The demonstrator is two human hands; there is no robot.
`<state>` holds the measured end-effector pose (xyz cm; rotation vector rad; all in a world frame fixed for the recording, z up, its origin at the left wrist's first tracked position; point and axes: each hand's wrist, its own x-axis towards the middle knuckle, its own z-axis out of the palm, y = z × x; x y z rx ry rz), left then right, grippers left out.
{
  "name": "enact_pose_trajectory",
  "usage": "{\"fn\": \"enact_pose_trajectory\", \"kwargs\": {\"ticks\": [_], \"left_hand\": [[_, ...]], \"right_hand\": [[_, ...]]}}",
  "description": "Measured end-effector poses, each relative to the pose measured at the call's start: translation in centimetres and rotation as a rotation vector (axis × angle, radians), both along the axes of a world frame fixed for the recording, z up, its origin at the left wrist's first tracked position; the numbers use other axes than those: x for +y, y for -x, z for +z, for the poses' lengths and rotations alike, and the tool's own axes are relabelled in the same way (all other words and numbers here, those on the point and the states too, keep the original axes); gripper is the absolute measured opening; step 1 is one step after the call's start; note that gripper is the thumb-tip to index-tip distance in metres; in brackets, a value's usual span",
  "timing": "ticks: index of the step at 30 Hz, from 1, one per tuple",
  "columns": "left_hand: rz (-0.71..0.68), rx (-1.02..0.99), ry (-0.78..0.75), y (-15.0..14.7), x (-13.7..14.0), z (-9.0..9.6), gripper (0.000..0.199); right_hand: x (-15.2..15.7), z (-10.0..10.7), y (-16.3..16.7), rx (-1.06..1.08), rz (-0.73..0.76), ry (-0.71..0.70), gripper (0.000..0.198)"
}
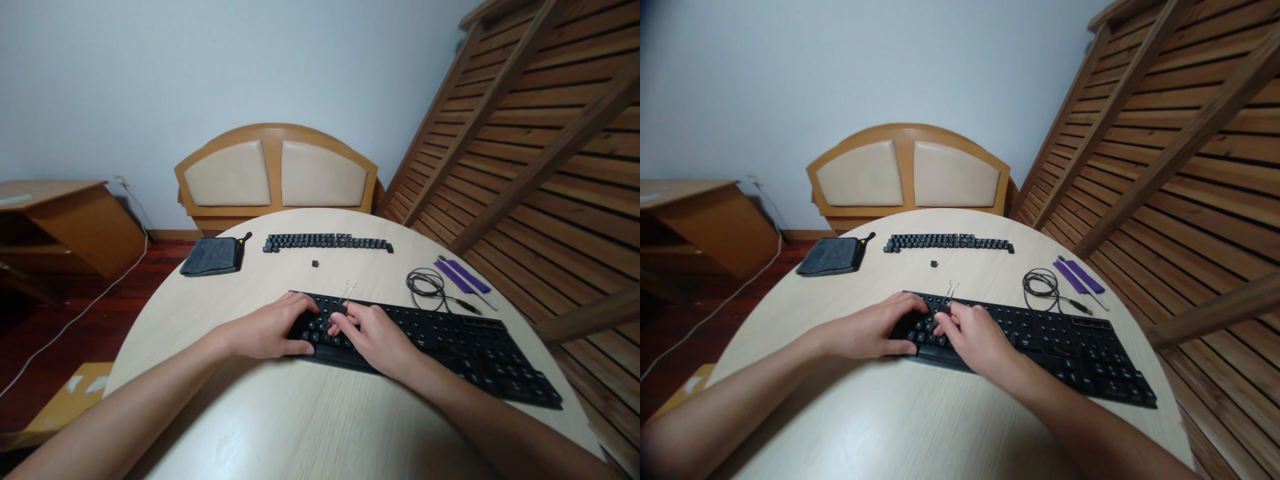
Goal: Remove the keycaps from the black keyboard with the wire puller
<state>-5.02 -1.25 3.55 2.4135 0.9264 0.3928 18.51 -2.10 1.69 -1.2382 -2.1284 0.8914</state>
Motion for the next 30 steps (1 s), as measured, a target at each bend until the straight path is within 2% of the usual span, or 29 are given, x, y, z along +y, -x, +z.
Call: {"fn": "enact_pose_trajectory", "kwargs": {"ticks": [4, 7, 14, 20, 24, 30], "left_hand": [[0.004, 0.007, 0.002, -0.1, -0.1, 0.2, 0.049], [0.067, -0.019, 0.001, -0.5, -0.3, 0.0, 0.042], [0.216, -0.168, -0.038, -2.3, -0.6, -1.2, 0.027], [0.318, -0.286, 0.127, -3.3, -1.0, -1.7, 0.015], [0.314, -0.407, 0.225, -3.6, -1.2, -1.5, 0.017], [0.311, -0.530, 0.305, -3.9, -1.5, -1.5, 0.018]], "right_hand": [[0.6, -0.6, 0.0, 0.143, 0.004, 0.088, 0.032], [0.7, -0.8, 0.0, 0.222, -0.021, 0.122, 0.032], [0.3, -1.0, 0.2, 0.329, -0.115, 0.072, 0.031], [-0.1, -0.4, 0.1, 0.383, -0.129, 0.011, 0.030], [-0.4, -0.1, -0.3, 0.377, -0.133, -0.031, 0.032], [-0.9, 0.2, -0.5, 0.417, -0.147, 0.011, 0.032]]}}
